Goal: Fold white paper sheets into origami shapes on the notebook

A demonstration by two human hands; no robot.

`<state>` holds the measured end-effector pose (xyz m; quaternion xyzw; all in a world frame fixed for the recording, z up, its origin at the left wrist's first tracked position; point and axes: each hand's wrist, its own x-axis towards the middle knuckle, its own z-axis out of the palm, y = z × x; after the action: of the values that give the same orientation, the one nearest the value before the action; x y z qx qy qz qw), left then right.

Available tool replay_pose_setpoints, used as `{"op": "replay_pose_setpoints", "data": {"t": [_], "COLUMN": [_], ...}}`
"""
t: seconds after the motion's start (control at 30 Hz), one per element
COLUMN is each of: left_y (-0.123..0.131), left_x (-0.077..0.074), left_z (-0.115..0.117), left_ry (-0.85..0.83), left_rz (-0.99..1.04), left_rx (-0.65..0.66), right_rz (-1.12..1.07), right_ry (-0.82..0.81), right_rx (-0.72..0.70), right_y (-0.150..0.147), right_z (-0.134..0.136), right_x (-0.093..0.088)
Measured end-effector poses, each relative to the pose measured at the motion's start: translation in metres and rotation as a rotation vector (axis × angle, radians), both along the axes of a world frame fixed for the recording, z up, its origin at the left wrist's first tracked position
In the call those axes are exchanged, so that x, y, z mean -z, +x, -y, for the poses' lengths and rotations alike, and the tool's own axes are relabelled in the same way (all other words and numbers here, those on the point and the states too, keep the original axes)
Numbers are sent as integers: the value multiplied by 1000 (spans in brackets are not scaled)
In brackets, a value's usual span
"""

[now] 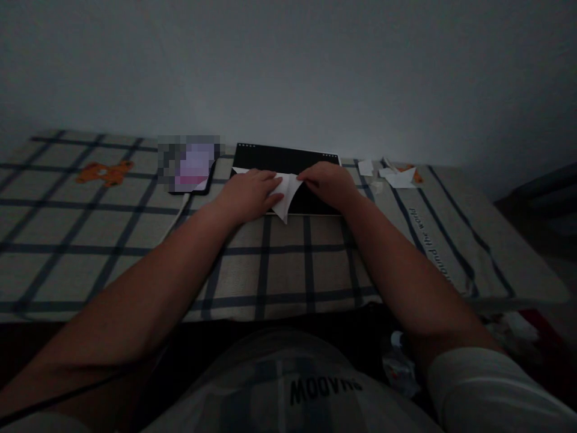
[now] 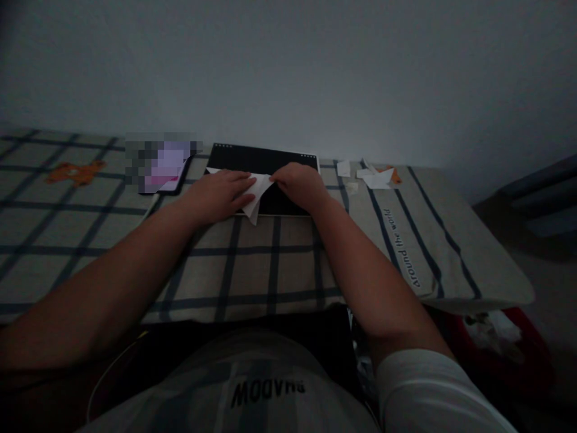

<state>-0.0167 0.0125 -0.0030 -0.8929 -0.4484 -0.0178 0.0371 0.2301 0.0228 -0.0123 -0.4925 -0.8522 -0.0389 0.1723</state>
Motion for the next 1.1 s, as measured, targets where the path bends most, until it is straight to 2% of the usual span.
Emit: {"op": "replay_pose_setpoints", "data": {"t": [0.17, 0.27, 0.4, 0.93, 1.1], "left_y": [3, 1, -1, 2, 2], "left_x": [5, 14, 22, 17, 17], "left_z": [-1, -10, -18, -13, -14], "left_ry": [36, -40, -99, -110, -101], "left_rz": [44, 103, 128, 143, 140], "left_rx": [18, 118, 139, 123, 130], "right_rz": [46, 55, 64, 229, 203], "right_ry": [-12, -9, -22, 7, 23], "right_rx": [-23, -30, -12, -10, -9], "right_y": [-3, -3, -4, -8, -7], "right_z": [2, 2, 1, 4, 4], "right_x": [-2, -2, -1, -6, -4]}}
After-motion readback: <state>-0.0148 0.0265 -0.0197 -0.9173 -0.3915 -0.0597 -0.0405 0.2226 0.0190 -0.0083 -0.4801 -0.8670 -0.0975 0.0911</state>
